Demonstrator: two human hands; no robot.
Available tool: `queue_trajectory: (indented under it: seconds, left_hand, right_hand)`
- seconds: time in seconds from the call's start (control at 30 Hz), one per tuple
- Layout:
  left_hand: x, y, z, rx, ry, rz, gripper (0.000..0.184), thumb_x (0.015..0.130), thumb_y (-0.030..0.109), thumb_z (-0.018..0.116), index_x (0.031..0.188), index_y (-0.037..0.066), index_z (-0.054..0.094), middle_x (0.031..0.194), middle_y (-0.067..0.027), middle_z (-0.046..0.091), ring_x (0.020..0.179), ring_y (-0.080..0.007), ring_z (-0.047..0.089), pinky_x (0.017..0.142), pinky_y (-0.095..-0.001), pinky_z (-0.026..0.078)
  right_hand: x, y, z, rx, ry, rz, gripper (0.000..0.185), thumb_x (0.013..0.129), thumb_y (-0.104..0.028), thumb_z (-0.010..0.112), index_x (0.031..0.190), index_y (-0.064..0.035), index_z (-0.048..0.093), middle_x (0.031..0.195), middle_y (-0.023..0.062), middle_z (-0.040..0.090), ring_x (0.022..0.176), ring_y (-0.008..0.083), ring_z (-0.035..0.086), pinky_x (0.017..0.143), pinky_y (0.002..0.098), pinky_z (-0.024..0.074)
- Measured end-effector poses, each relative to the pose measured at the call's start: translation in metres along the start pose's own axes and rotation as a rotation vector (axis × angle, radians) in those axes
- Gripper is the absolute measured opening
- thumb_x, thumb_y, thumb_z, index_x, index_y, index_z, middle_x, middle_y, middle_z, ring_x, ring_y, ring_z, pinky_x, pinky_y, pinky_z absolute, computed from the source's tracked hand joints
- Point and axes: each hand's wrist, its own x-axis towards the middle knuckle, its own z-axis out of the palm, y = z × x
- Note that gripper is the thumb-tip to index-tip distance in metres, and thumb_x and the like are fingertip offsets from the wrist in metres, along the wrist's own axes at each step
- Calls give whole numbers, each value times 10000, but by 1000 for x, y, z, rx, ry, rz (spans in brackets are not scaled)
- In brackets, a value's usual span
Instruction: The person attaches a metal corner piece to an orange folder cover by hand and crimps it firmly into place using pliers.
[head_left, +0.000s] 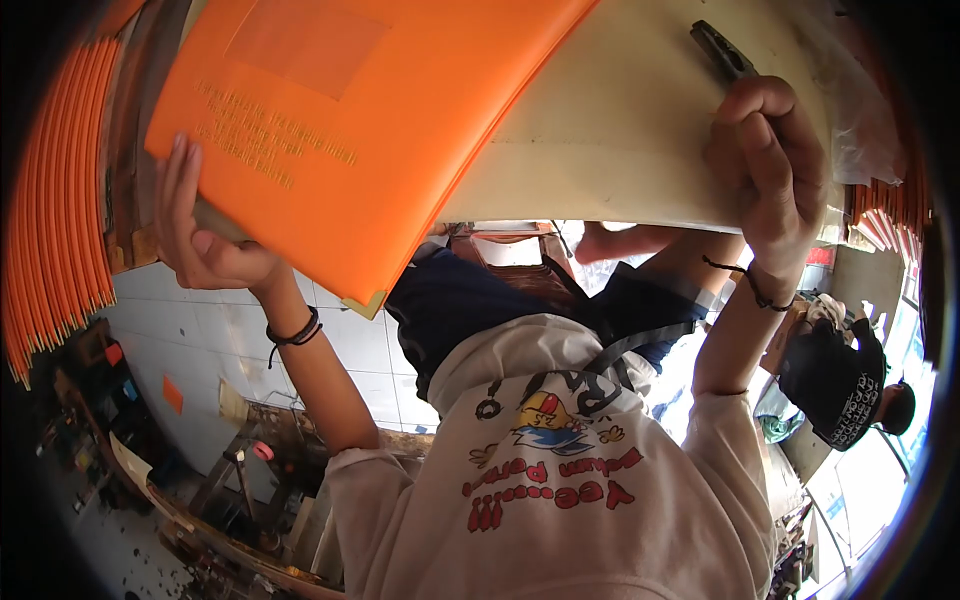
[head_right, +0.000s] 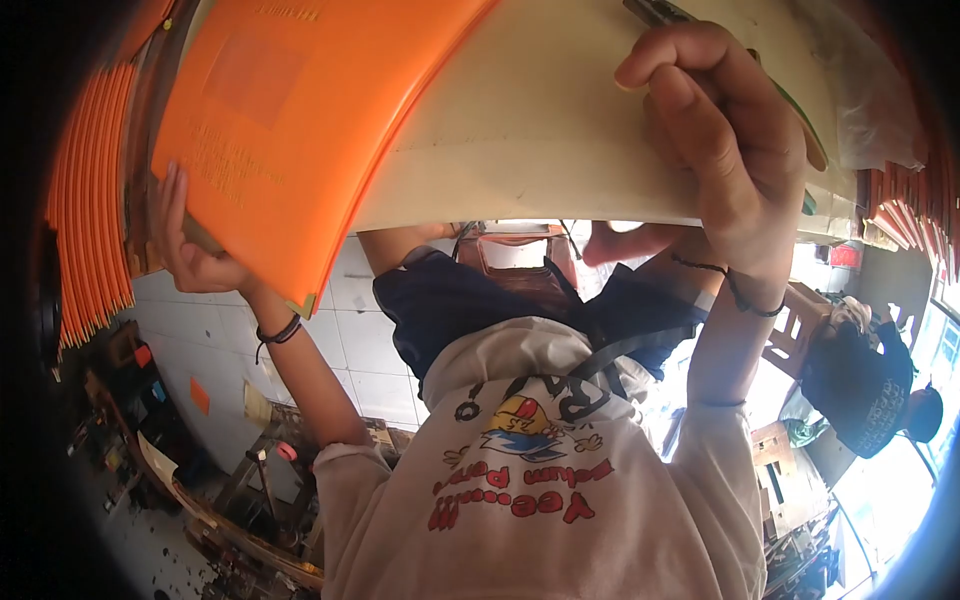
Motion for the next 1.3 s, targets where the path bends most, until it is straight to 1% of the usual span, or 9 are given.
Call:
queue_trajectory:
  seconds: [0.03, 0.13, 0.17, 0.27, 0.47, 0.57, 0.97, 1.17, 1.3]
  left_hand:
    - [1, 2, -1, 1, -4, -11, 571, 893, 270, 276, 1013, -36, 743, 1019, -171, 759, 998, -323, 730, 988, -503, 541]
    - [1, 6, -2, -5, -4, -32, 571, 893, 267, 275, 1007, -34, 746, 1017, -171, 759, 995, -320, 731, 987, -505, 542]
    - [2, 6, 0, -4, 8, -37, 571, 892, 266, 274, 1004, -34, 747, 1016, -170, 759, 995, -320, 731, 986, -505, 542]
    - [2, 4, -1, 12, 1, -29, 567, 890, 261, 277, 999, -38, 747, 1013, -175, 758, 991, -326, 731, 982, -506, 544]
    - [0, -1, -3, -8, -22, 17, 577, 880, 258, 278, 1004, -67, 738, 1005, -205, 752, 990, -347, 727, 977, -516, 543]
    - [1, 2, -2, -1, -9, -15, 579, 875, 257, 278, 1009, -72, 736, 1010, -212, 749, 992, -349, 726, 981, -520, 540]
    - [2, 5, -2, 18, -11, -44, 581, 865, 261, 283, 1003, -69, 740, 1005, -211, 751, 1003, -353, 723, 984, -524, 535]
    - [2, 0, -1, 15, -7, 23, 581, 865, 260, 280, 991, -67, 743, 987, -216, 752, 975, -356, 731, 968, -528, 543]
    - [1, -2, -1, -7, 3, 12, 586, 863, 265, 277, 986, -69, 743, 978, -217, 752, 958, -355, 734, 961, -529, 548]
  right_hand:
    - [0, 1, 0, 0, -10, -23, 196, 1047, -99, 416, 1097, 38, 548, 616, -77, 353, 526, 10, 261, 511, 226, 184]
    - [-3, 11, 0, 14, 112, -36, 192, 1049, -98, 418, 1099, 39, 543, 622, -79, 345, 523, 11, 250, 506, 230, 177]
    - [-3, 13, -3, 33, 74, -45, 189, 1052, -99, 419, 1099, 36, 543, 625, -80, 343, 522, 11, 248, 503, 233, 170]
    - [2, 2, 0, 9, 21, 3, 232, 1052, -151, 482, 1113, 45, 589, 619, -86, 378, 535, 4, 287, 504, 230, 200]
    - [3, 6, -2, 88, -12, -31, 223, 1049, -134, 472, 1121, 49, 577, 633, -78, 375, 546, 14, 294, 510, 233, 197]
    - [3, 4, 0, 74, 13, -9, 218, 1049, -130, 473, 1117, 48, 578, 636, -76, 378, 550, 13, 297, 514, 232, 202]
    - [2, 5, -1, 61, 24, -19, 204, 1041, -124, 490, 1094, 46, 588, 638, -72, 405, 548, 11, 308, 513, 227, 200]
    - [1, 3, 1, 66, 23, 2, 197, 1039, -118, 496, 1098, 46, 587, 644, -75, 410, 549, 9, 307, 512, 225, 197]
    - [2, 2, 0, 75, 6, 6, 200, 1036, -118, 493, 1100, 48, 586, 652, -74, 420, 555, 7, 311, 517, 222, 201]
